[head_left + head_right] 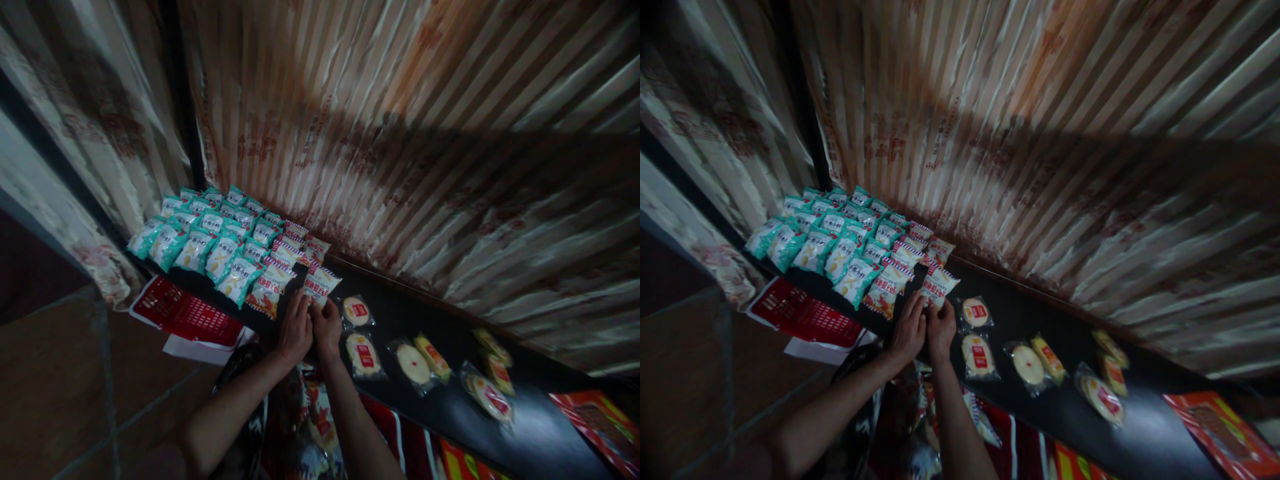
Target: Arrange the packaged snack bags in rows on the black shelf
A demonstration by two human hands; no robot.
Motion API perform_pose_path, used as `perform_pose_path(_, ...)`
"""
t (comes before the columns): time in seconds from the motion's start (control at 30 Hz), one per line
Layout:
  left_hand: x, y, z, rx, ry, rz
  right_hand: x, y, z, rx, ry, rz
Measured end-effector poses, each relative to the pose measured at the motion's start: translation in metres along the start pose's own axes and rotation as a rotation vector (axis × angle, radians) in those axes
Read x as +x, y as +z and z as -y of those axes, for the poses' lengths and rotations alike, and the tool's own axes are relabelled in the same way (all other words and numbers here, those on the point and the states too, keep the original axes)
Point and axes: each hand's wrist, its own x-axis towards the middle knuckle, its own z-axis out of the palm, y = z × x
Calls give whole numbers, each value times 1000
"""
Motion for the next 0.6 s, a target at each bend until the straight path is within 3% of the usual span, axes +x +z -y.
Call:
perform_pose_path(0.43, 20, 5, 1, 140, 47, 49, 28, 6, 10, 27, 20, 90)
perform_pose_path(0.6, 27, 9, 3, 162, 25, 63, 38, 10, 12, -20, 44, 62)
